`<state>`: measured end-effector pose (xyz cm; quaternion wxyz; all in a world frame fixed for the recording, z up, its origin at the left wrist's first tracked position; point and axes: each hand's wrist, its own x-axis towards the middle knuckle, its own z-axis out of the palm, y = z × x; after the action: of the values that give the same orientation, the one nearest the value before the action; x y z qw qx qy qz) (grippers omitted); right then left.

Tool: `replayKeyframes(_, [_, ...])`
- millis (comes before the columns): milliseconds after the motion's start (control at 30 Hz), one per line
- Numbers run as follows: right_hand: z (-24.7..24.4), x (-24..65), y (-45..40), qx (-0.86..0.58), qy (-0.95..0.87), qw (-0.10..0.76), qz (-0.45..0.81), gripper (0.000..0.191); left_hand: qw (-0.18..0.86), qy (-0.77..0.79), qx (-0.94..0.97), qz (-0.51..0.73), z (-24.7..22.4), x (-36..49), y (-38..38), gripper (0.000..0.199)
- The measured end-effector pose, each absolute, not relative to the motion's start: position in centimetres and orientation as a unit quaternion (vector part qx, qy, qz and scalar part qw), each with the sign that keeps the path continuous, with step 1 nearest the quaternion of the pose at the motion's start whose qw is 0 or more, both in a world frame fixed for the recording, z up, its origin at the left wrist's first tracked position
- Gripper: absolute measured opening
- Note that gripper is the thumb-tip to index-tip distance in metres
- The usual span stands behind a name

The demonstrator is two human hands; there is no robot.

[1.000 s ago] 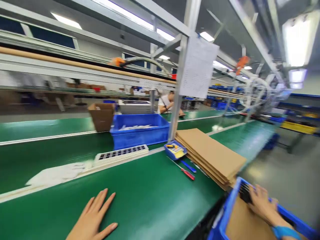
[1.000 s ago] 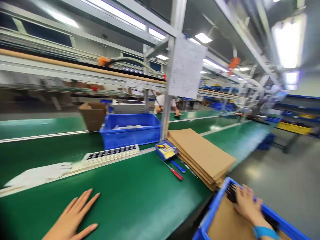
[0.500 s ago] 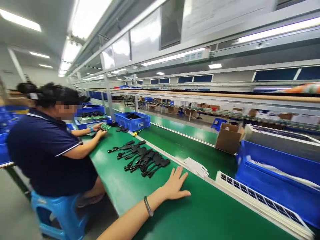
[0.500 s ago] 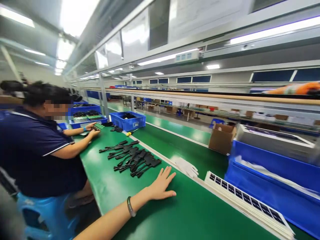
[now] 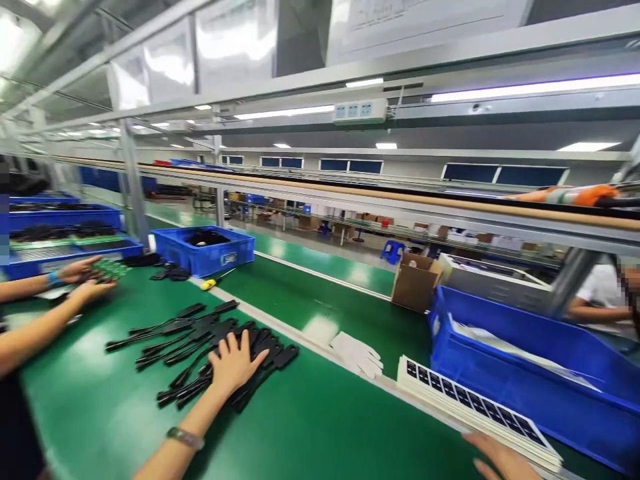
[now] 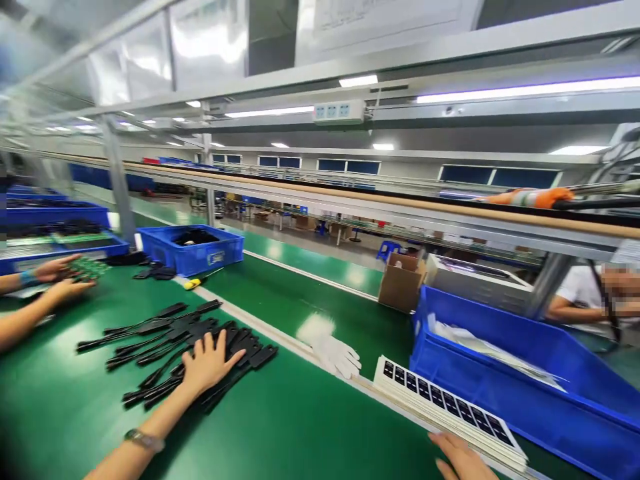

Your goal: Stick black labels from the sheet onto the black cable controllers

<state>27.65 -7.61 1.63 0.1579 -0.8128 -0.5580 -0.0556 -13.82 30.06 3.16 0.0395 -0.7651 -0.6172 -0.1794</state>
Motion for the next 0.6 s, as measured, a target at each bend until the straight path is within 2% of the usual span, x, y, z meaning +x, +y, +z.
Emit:
replayKeyframes(167, [3.1,29.9,-3.5,-0.842,-0.528,0.098,-0.046,0.052,0.14,-0.612,-0.761,-0.164,2.5,-13.6,30.4,0.074])
replayKeyframes(267, [3.0,31.3,-2.1,-0.834,-0.537,0.121,-0.041,0.047,0.137,-0.555,-0.793,-0.211,3.2,-13.4,29.3,0.064])
replayKeyframes(433, [2.3,32.2,-2.7,-0.794,-0.573,0.188,-0.072,0.032,-0.019,-0.415,-0.866,-0.28,4.2,-11.2,25.2,0.05])
replayKeyframes(600, [4.6,31.0,-3.2,-0.779,-0.576,0.156,-0.191,0.036,-0.272,-0.291,-0.891,-0.218,5.1,-6.9,19.7,0.044])
